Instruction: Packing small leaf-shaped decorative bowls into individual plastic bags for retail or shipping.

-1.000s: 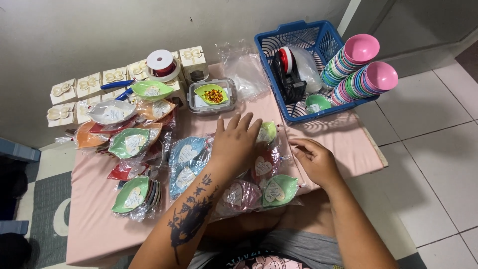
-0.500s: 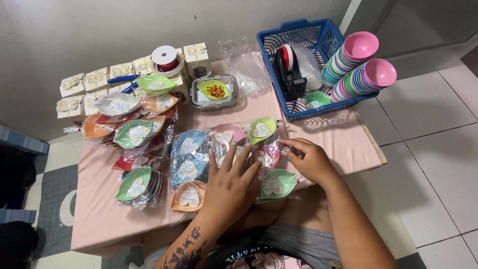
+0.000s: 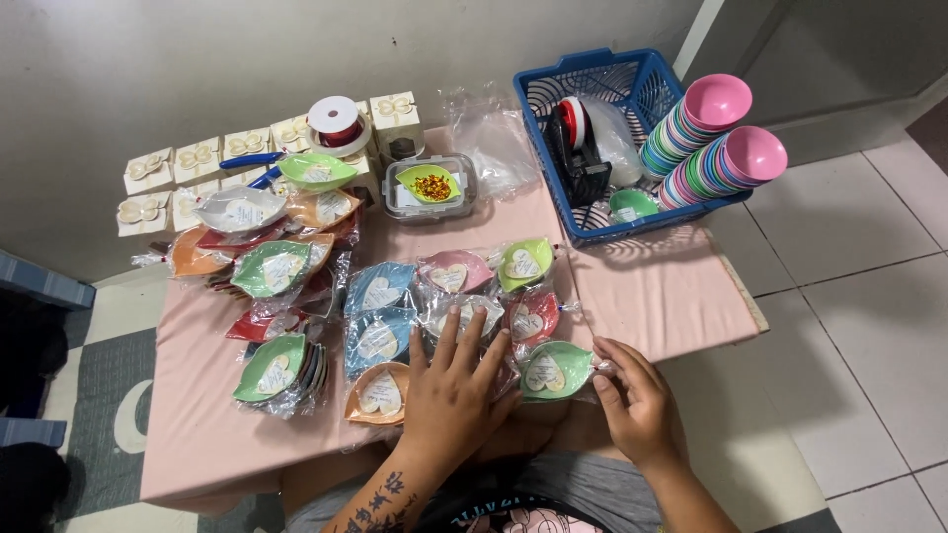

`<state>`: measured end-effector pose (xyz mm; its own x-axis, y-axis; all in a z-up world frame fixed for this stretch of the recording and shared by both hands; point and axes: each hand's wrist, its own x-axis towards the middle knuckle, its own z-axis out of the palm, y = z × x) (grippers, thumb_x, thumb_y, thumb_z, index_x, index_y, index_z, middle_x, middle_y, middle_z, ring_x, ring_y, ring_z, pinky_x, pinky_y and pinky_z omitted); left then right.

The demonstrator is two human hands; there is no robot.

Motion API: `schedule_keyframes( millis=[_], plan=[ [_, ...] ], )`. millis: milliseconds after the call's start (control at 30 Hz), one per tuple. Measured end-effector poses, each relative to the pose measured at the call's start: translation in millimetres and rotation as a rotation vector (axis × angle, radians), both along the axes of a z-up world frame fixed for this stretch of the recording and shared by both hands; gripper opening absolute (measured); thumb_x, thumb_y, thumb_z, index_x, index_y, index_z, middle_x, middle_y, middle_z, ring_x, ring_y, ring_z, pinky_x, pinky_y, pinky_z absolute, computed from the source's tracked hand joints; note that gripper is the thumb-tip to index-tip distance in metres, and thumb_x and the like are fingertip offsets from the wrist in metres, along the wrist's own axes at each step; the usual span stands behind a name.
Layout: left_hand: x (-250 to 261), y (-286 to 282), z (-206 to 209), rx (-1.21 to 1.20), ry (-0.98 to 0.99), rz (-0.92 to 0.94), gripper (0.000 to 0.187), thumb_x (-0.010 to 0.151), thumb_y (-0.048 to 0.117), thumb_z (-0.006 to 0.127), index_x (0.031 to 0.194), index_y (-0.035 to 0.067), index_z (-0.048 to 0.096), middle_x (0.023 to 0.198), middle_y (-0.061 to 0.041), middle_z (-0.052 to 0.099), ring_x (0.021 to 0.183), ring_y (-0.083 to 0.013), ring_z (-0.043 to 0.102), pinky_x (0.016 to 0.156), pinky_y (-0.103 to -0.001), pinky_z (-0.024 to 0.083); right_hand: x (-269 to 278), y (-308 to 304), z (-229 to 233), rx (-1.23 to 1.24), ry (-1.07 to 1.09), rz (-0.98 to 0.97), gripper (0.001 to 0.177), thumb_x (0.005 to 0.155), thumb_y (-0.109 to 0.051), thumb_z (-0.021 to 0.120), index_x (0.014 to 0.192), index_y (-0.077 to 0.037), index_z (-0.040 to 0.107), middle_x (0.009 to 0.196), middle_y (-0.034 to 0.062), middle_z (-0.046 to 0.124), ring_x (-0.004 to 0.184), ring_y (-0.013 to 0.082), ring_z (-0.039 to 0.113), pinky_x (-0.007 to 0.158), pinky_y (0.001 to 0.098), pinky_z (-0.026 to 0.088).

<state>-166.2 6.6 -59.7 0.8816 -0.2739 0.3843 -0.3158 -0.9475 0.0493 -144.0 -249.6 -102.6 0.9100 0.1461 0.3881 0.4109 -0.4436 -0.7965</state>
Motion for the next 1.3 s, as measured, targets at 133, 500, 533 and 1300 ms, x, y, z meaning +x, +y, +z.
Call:
schedule_keyframes(
  millis=[133, 500, 533, 1300],
  plan=[
    [0, -8, -1, -0.058, -0.042, 0.070, 0.072, 0.085, 0.053, 0.074, 0.144, 0.016, 0.058, 0.160, -0.023, 0.045, 0.149, -0.0458, 0.039, 0.109, -0.079, 0.029, 1, 15, -6, 0.178, 0.138, 0.035, 0.046, 0.092, 0.000, 0.066, 0.138, 0.001, 0.062, 0.138, 0.0135, 0.067, 0.094, 0.0147, 0.069, 0.077, 0.0235, 0.058],
    [6, -10, 7, -0.151, -0.089, 0.068, 0.076, 0.087, 0.057, 0.074, 0.146, 0.011, 0.058, 0.158, -0.027, 0.045, 0.147, -0.0493, 0.040, 0.108, -0.083, 0.025, 49, 5, -3, 0.146, 0.195, 0.097, 0.046, 0.102, -0.009, 0.052, 0.146, 0.001, 0.055, 0.144, 0.0165, 0.065, 0.130, 0.0242, 0.063, 0.107, 0.0343, 0.049],
    [2, -8, 13, -0.199, -0.105, 0.019, 0.074, 0.090, 0.056, 0.073, 0.146, 0.011, 0.058, 0.158, -0.027, 0.047, 0.147, -0.0484, 0.042, 0.108, -0.083, 0.026, 53, 2, -3, 0.188, 0.182, 0.096, 0.045, 0.104, -0.011, 0.048, 0.147, 0.003, 0.052, 0.147, 0.0184, 0.061, 0.138, 0.0274, 0.059, 0.119, 0.0396, 0.045],
    [-98, 207, -22, -0.934, -0.138, 0.580, 0.049, 0.096, 0.018, 0.055, 0.141, 0.001, 0.049, 0.138, -0.019, 0.056, 0.117, -0.0301, 0.062, 0.098, -0.042, 0.053, 68, -6, -28, 0.403, 0.221, 0.042, 0.041, 0.123, -0.006, 0.019, 0.147, 0.026, 0.031, 0.146, 0.0446, 0.040, 0.139, 0.0495, 0.044, 0.125, 0.0570, 0.038]
  ],
)
